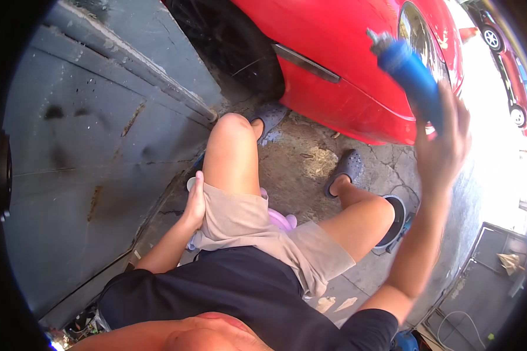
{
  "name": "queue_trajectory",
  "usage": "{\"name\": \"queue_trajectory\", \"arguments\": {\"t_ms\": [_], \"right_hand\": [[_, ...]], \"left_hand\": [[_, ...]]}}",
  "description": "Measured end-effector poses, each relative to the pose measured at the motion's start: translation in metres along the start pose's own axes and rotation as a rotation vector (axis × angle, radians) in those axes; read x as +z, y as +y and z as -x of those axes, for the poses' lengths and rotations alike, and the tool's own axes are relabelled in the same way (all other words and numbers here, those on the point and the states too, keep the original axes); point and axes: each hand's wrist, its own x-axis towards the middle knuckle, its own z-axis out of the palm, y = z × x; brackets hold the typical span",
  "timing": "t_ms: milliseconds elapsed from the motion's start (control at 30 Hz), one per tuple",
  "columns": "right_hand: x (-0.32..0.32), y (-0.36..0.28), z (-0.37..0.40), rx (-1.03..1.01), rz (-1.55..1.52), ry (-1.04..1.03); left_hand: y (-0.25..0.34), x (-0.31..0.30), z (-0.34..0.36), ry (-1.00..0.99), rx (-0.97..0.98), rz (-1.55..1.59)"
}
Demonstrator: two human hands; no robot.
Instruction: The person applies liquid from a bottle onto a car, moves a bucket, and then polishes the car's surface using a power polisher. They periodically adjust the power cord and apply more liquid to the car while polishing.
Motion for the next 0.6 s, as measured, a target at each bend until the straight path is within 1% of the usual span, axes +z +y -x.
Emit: {"name": "queue_trajectory", "arguments": {"t_ms": [33, 67, 100, 133, 167, 233, 267, 300, 333, 367, 400, 533, 600], "right_hand": [[-0.008, 0.006, -0.032, -0.130, 0.132, -0.014], [-0.012, 0.011, -0.064, -0.198, 0.242, -0.063], [-0.016, 0.015, -0.097, -0.326, 0.383, -0.092], [-0.016, 0.012, -0.128, -0.405, 0.456, -0.091], [-0.014, 0.000, -0.156, -0.530, 0.478, -0.031], [-0.009, -0.022, -0.201, -0.586, 0.545, -0.025], [-0.013, -0.042, -0.215, -0.550, 0.571, -0.066], [-0.017, -0.078, -0.229, -0.512, 0.594, -0.107], [-0.019, -0.100, -0.238, -0.470, 0.615, -0.151], [-0.017, -0.105, -0.245, -0.504, 0.597, -0.146], [-0.011, -0.108, -0.256, -0.538, 0.577, -0.142], [0.021, -0.102, -0.295, -0.671, 0.577, -0.132], [0.022, -0.112, -0.298, -0.674, 0.608, -0.114]], "left_hand": [[0.015, 0.002, -0.004, -0.019, 0.053, 0.001], [0.040, 0.005, -0.004, -0.077, 0.123, -0.002], [0.038, 0.009, -0.008, -0.044, 0.226, -0.092], [0.034, 0.013, -0.016, -0.008, 0.335, -0.180], [0.034, 0.017, -0.023, 0.034, 0.447, -0.268], [0.059, 0.025, -0.021, 0.073, 0.564, -0.407], [0.072, 0.029, -0.021, 0.096, 0.623, -0.481], [0.079, 0.034, -0.022, 0.114, 0.635, -0.563], [0.083, 0.037, -0.020, 0.131, 0.646, -0.648], [0.087, 0.037, -0.021, 0.150, 0.655, -0.733], [0.085, 0.035, -0.025, 0.173, 0.685, -0.708], [0.077, 0.019, -0.033, 0.138, 0.693, -0.571], [0.075, 0.015, -0.035, 0.142, 0.700, -0.547]]}}
